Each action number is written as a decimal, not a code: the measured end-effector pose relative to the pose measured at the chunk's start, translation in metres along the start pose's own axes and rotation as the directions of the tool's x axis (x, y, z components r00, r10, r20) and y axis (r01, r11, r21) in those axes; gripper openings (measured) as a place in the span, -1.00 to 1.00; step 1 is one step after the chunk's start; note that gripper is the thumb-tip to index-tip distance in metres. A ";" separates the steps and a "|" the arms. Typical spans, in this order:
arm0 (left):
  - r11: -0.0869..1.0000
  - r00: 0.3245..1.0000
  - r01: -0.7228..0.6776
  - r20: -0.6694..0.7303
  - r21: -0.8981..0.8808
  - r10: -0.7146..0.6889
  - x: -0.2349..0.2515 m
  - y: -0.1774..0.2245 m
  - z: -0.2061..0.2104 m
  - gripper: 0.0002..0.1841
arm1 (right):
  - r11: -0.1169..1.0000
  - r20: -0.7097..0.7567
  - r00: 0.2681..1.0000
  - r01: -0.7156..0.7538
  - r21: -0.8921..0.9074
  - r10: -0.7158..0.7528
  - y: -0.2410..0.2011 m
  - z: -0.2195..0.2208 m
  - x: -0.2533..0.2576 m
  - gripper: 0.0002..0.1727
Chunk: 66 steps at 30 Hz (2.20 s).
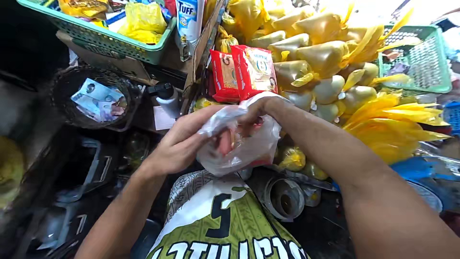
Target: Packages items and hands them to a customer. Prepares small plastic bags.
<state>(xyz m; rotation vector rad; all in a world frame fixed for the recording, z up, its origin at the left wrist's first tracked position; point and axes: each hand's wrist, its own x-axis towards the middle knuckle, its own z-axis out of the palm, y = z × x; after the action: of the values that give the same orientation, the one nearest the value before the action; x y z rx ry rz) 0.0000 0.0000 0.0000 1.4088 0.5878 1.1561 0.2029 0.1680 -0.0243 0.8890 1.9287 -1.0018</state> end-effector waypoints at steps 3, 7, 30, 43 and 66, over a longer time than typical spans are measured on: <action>0.982 0.951 0.170 -0.246 -0.081 -0.185 -0.034 -0.002 -0.010 -0.68 | 0.997 0.003 0.997 -0.081 -0.002 0.081 -0.006 -0.004 0.024 -0.77; 0.922 0.881 0.311 -0.294 -0.229 -0.370 -0.051 -0.023 -0.027 -0.70 | 0.963 -0.010 0.996 -0.085 -0.257 0.085 -0.012 -0.005 0.062 -0.63; 0.906 0.950 0.253 -0.088 -0.340 -0.299 0.013 -0.019 -0.025 -0.45 | 0.525 -0.528 0.586 0.196 0.828 0.615 0.103 -0.060 0.001 0.43; 0.806 0.904 0.419 0.113 -0.417 -0.412 0.021 -0.012 -0.042 -0.49 | -0.074 -0.770 0.484 0.862 0.501 0.416 -0.023 0.131 -0.032 0.01; 0.873 0.962 0.272 0.146 -0.405 -0.232 0.026 -0.038 -0.052 -0.37 | 0.988 -0.739 0.673 0.092 0.121 0.028 0.004 0.089 -0.108 -0.39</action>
<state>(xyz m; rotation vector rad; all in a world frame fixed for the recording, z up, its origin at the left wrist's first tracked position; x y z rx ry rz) -0.0256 0.0537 -0.0352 0.9734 0.4084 0.9319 0.2830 0.0682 0.0328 1.5350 2.5654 -0.8738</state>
